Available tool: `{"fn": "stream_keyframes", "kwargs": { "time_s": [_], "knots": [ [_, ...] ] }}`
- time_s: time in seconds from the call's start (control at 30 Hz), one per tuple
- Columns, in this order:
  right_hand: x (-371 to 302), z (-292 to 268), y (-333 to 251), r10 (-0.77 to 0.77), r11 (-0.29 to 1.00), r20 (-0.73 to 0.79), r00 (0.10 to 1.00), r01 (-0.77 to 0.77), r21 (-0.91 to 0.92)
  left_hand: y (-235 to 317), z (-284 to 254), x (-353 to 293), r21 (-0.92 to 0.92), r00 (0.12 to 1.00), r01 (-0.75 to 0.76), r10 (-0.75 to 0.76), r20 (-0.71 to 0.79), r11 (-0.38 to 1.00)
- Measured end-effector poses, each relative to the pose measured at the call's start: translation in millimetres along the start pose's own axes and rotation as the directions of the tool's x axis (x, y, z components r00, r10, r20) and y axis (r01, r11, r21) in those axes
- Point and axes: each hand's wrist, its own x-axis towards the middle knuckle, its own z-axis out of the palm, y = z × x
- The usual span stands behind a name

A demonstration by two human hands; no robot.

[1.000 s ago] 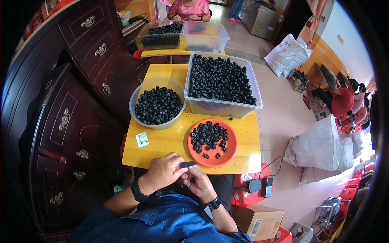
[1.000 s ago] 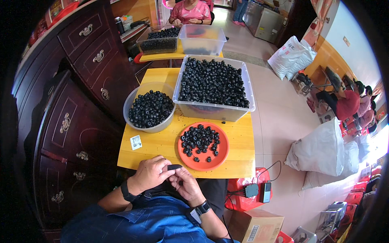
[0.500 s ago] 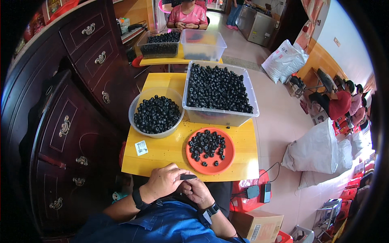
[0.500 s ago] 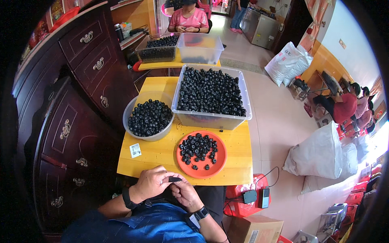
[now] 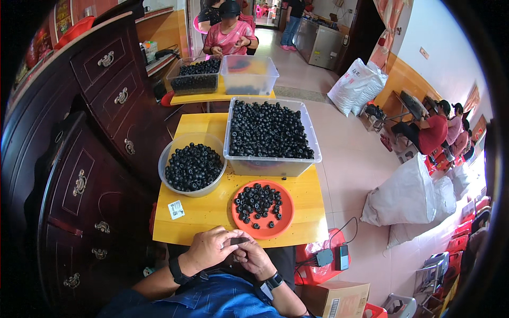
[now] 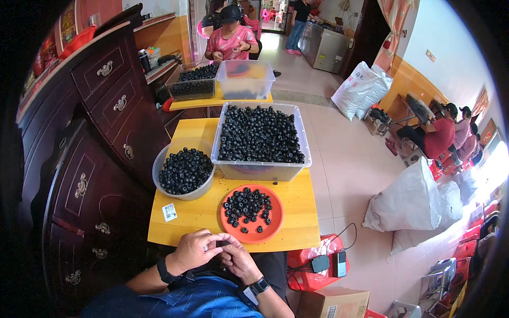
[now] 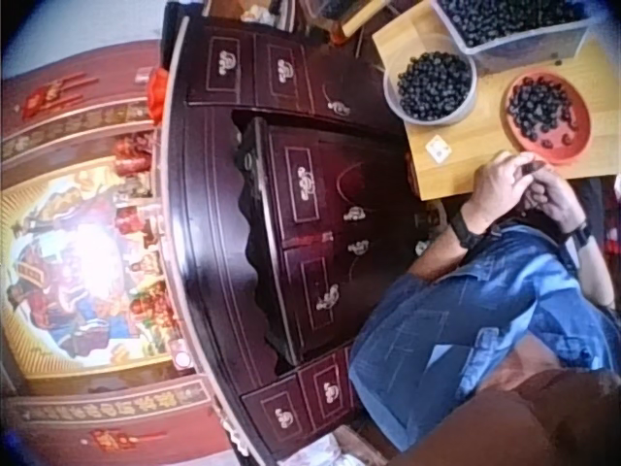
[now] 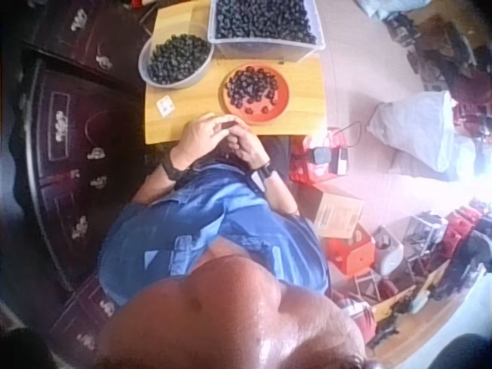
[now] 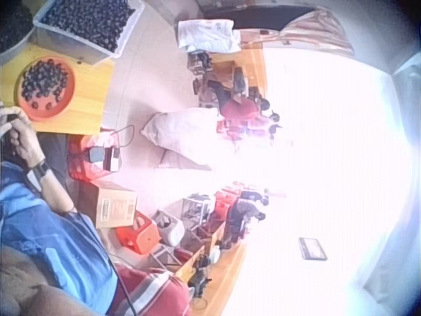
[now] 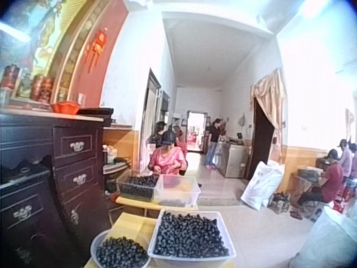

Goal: The recorder is sorting and cleaning small black components using their hands and a small knife at a table.

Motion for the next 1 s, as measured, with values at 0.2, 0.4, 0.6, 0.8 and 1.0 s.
{"fn": "stream_keyframes", "kwargs": {
  "time_s": [0.2,0.4,0.6,0.8,1.0],
  "knots": [
    [-2,0,1,0.031,0.999,-0.011,0.999,-0.031,0.041,-2,2,0,0.029,0.998,-0.05,0.051,-0.038,0.998],
    [-1,8,3,-0.03,0.998,0.039,0.999,0.028,0.062,-3,5,-4,-0.018,0.991,-0.059,0.057,-0.121,0.998],
    [0,8,5,-0.081,0.991,-0.005,0.997,0.081,0.104,-7,8,-6,-0.011,0.974,-0.11,0.105,-0.202,0.994],
    [0,4,0,-0.115,0.988,0.004,0.993,0.114,0.106,-5,-3,-1,-0.15,0.995,0.041,-0.054,-0.088,0.988],
    [0,8,-3,-0.108,0.992,-0.043,0.993,0.11,0.054,-19,-2,1,-0.167,0.992,0.125,-0.119,0.044,0.978]
  ]
}}
